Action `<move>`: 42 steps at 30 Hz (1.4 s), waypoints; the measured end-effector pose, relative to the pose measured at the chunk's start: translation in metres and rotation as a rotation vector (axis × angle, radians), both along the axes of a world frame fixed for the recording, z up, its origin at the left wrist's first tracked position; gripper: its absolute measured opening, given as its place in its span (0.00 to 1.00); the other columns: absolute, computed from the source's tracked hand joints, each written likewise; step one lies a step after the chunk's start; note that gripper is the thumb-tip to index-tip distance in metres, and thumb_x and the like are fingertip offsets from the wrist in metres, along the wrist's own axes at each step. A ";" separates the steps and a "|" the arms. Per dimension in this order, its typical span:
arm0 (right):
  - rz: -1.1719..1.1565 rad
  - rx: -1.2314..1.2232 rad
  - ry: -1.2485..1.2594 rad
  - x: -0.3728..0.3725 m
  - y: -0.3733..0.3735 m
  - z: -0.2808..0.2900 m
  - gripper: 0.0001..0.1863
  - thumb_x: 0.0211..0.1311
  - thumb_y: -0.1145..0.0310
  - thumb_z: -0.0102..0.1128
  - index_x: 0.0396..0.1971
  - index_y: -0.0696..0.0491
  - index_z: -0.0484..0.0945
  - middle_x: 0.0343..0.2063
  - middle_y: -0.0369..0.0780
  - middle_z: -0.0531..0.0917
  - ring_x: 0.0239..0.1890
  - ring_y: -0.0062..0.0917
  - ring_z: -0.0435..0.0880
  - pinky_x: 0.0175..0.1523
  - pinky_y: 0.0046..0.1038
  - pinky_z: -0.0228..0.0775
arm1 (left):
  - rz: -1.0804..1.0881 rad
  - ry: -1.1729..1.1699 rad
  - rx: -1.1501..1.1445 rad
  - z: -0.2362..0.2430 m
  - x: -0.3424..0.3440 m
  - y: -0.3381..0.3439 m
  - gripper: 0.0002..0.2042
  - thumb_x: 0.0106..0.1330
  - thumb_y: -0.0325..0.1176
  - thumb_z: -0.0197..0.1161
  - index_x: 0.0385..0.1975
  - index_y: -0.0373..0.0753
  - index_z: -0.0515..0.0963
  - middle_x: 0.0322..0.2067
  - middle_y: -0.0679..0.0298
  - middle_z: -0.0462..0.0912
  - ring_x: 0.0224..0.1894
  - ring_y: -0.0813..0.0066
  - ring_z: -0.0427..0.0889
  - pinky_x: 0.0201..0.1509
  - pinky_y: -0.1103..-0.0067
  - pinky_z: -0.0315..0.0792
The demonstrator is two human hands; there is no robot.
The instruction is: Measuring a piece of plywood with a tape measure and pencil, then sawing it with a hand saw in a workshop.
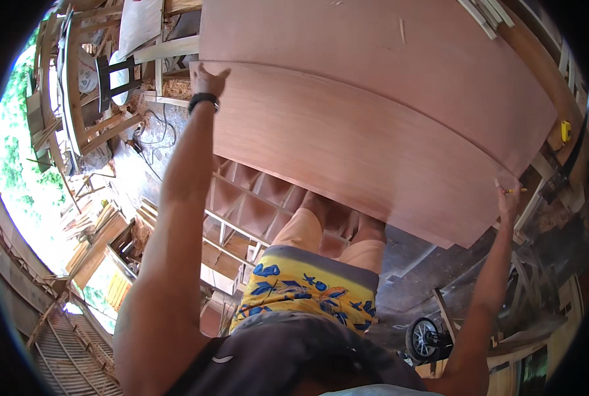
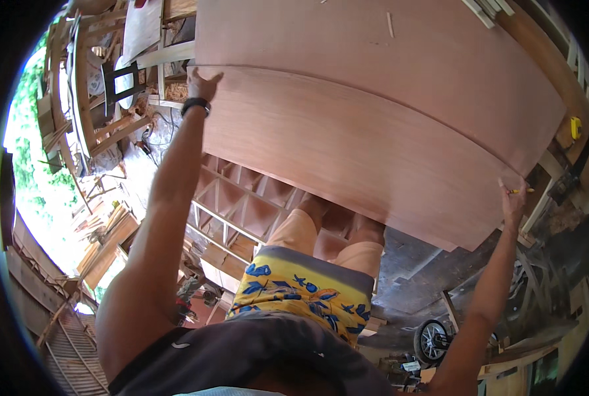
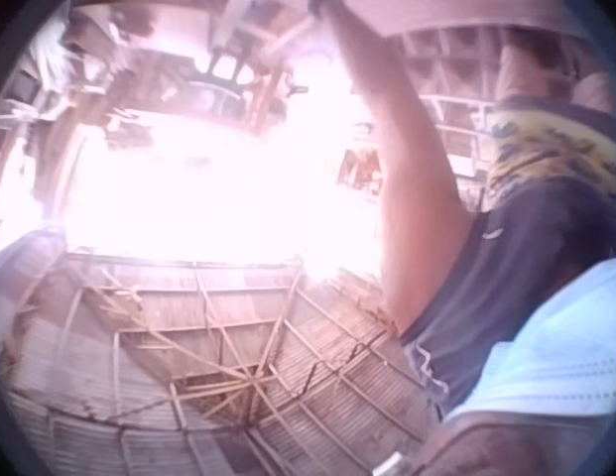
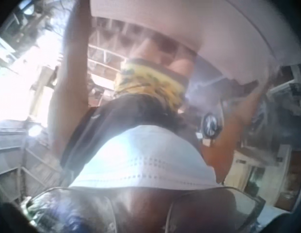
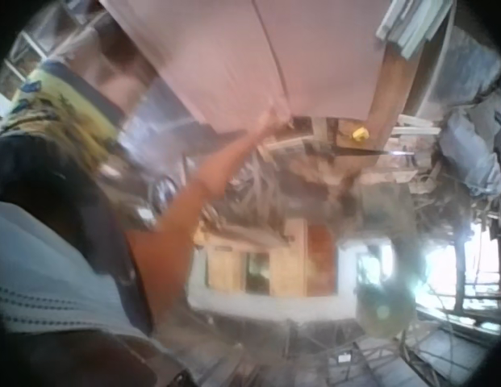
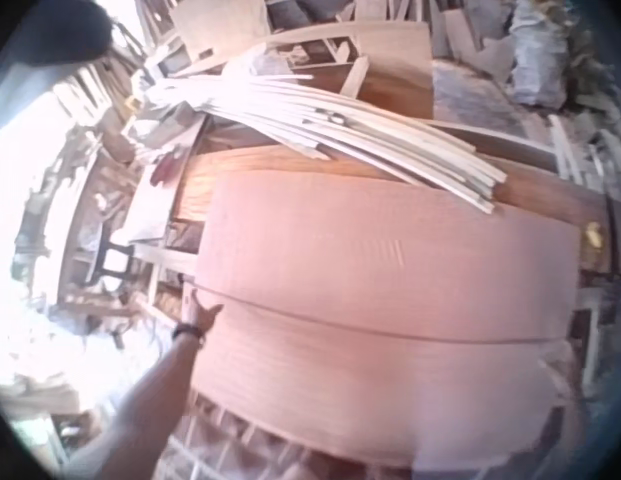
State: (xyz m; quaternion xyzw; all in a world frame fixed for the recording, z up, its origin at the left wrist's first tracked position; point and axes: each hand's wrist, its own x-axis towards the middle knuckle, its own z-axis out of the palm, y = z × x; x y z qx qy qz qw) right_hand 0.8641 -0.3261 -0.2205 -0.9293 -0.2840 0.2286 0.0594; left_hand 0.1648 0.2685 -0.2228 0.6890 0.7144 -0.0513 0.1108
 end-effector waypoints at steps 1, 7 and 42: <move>-0.028 -0.016 0.026 0.001 0.004 0.004 0.43 0.59 0.48 0.74 0.66 0.57 0.67 0.60 0.51 0.75 0.62 0.46 0.76 0.65 0.43 0.69 | 0.056 0.033 -0.024 0.005 -0.012 0.022 0.56 0.53 0.59 0.77 0.74 0.32 0.54 0.73 0.39 0.58 0.76 0.45 0.56 0.78 0.59 0.57; -0.139 -0.115 0.075 0.023 -0.029 0.011 0.50 0.55 0.43 0.75 0.70 0.57 0.63 0.65 0.51 0.72 0.66 0.42 0.74 0.68 0.40 0.68 | -0.096 -0.149 -0.271 -0.032 -0.050 0.084 0.56 0.53 0.59 0.77 0.76 0.37 0.53 0.70 0.43 0.66 0.73 0.51 0.66 0.77 0.63 0.60; -0.075 -0.213 0.116 0.015 -0.057 0.002 0.52 0.55 0.47 0.77 0.72 0.58 0.59 0.64 0.55 0.72 0.65 0.43 0.74 0.67 0.40 0.67 | -0.263 -0.277 -0.434 0.004 -0.096 0.060 0.21 0.66 0.30 0.68 0.59 0.44 0.79 0.53 0.67 0.86 0.55 0.72 0.83 0.61 0.78 0.76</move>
